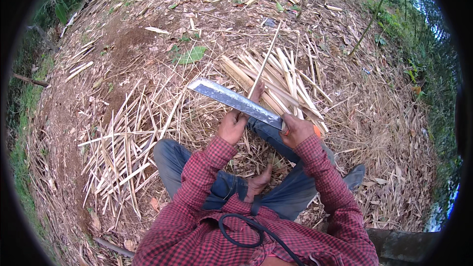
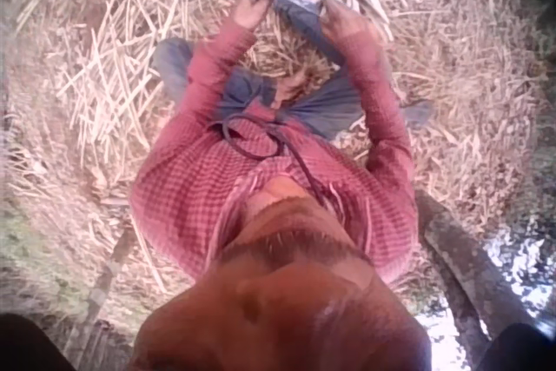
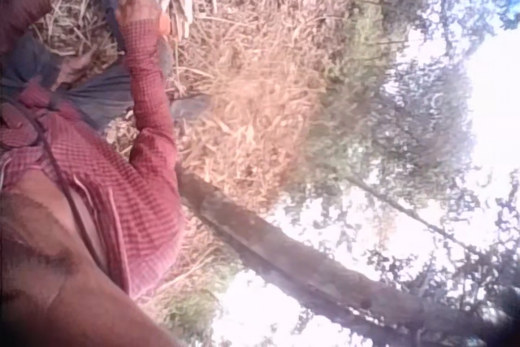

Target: The person sits on the ground and uses a machete to split long bamboo poles into thin strips. They hold the bamboo with one hand and strike it with the machete in the other, creating a pile of split bamboo pieces.

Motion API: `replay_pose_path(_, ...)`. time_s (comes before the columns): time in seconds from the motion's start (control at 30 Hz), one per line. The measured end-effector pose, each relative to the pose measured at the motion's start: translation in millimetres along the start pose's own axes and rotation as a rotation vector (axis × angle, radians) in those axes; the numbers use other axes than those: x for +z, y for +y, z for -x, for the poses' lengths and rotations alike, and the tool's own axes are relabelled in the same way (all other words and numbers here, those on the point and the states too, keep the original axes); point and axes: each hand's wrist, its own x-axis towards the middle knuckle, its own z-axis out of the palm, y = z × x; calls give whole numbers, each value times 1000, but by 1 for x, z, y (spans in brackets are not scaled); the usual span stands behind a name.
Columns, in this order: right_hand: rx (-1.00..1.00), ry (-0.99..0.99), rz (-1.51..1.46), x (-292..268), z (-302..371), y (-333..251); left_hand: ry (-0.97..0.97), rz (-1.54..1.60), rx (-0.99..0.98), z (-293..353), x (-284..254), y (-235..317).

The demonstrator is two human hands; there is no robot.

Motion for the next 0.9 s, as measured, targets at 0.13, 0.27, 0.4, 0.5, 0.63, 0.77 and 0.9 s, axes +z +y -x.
replay_pose_path(0.13, -9, -37, 0, -7, -14, -14, 28, 106, 90, 12, 0, 17)
replay_pose_path(0.27, -41, 17, 58, -11, -16, -12, 39, 157, 49, 21, -3, 29)
replay_pose_path(0.4, -19, 93, 109, -23, -19, 8, -114, 235, -32, 32, -9, 44)
replay_pose_path(0.5, -20, 99, 125, -28, -15, 21, -134, 273, 8, 41, -8, 57)
replay_pose_path(0.63, -9, 106, 159, -37, -12, 34, -207, 317, -63, 54, -13, 68)
replay_pose_path(0.77, 449, 8, 243, -62, -25, 79, -254, 413, -250, 98, -35, 68)
replay_pose_path(0.9, 719, 70, 199, -84, -36, 121, -253, 397, -268, 126, -55, 68)
